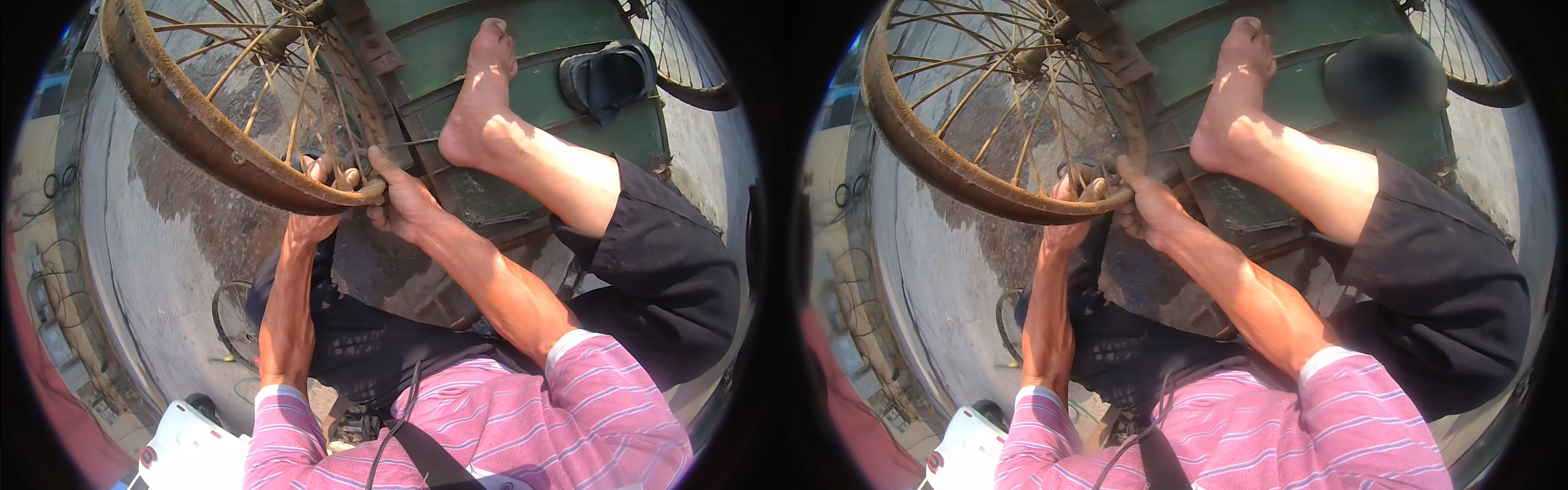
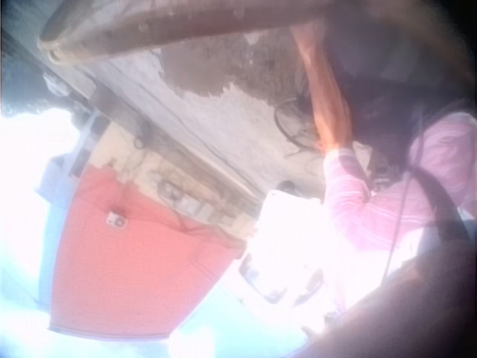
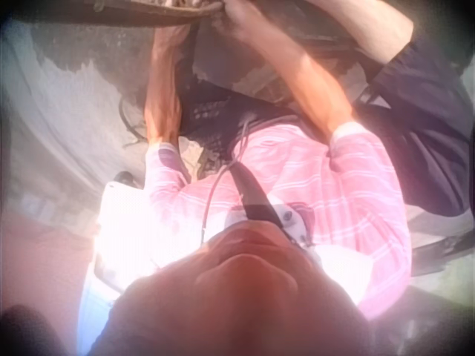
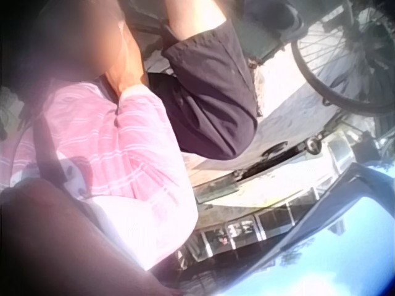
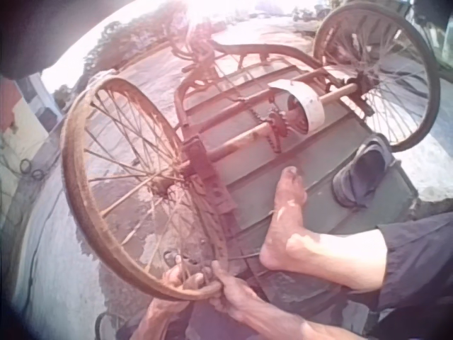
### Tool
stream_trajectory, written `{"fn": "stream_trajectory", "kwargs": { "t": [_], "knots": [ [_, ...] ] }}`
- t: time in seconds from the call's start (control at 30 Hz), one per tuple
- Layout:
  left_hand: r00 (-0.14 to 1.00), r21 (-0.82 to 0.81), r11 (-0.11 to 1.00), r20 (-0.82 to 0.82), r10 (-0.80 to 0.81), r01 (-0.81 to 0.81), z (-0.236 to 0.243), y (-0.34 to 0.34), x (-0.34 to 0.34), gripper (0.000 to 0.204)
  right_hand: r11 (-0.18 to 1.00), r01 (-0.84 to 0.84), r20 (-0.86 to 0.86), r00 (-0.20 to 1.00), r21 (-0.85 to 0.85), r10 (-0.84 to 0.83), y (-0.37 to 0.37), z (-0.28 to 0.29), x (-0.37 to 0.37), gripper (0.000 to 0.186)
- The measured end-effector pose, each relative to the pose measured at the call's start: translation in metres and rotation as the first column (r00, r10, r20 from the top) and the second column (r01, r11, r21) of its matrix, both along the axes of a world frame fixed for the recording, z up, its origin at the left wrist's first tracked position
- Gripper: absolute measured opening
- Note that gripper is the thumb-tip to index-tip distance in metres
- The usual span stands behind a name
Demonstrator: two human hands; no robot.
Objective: The person removes a sandal and works on a bicycle wheel mounted on a green metal stand. They use a screwdriver to adjust components near the rim and spokes, then manipulate the inner tube and rim by hand, rotating the wheel to access different sections.
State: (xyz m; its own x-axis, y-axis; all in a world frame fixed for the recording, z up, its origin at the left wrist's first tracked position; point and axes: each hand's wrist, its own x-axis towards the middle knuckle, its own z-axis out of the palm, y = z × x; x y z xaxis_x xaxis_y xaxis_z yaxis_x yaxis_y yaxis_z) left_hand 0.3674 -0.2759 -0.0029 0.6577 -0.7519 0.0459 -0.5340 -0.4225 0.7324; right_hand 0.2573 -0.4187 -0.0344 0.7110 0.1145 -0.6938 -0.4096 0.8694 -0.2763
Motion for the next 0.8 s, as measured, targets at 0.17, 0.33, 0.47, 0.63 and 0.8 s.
{"fn": "stream_trajectory", "kwargs": {
  "t": [0.17, 0.33, 0.47, 0.63, 0.8],
  "knots": [
    [0.999, -0.012, 1.000, -0.037, -0.016, 0.016, 0.002, -0.005, -0.003, 0.026, 1.000, 0.013, -0.055, 0.998, 0.025, -0.012, -0.003, -0.004, 0.007, 0.052],
    [0.998, -0.045, 0.997, -0.013, -0.062, 0.061, -0.004, -0.005, 0.002, 0.024, 0.990, -0.023, -0.039, 0.999, 0.141, 0.029, -0.014, -0.010, 0.009, 0.050],
    [0.984, 0.001, 0.999, -0.171, -0.042, 0.043, -0.012, 0.002, 0.013, 0.021, 0.982, -0.003, -0.018, 1.000, 0.188, 0.006, -0.012, -0.008, 0.008, 0.049],
    [0.705, -0.227, 0.954, -0.709, -0.025, -0.195, 0.005, -0.011, 0.009, 0.036, 0.967, 0.049, 0.042, 0.997, 0.250, -0.062, -0.004, -0.004, 0.001, 0.046],
    [0.612, -0.248, 0.952, -0.786, -0.090, -0.178, -0.008, 0.002, 0.025, 0.052, 0.955, 0.039, 0.101, 0.992, 0.294, -0.071, -0.004, 0.004, -0.004, 0.045]
  ]
}}
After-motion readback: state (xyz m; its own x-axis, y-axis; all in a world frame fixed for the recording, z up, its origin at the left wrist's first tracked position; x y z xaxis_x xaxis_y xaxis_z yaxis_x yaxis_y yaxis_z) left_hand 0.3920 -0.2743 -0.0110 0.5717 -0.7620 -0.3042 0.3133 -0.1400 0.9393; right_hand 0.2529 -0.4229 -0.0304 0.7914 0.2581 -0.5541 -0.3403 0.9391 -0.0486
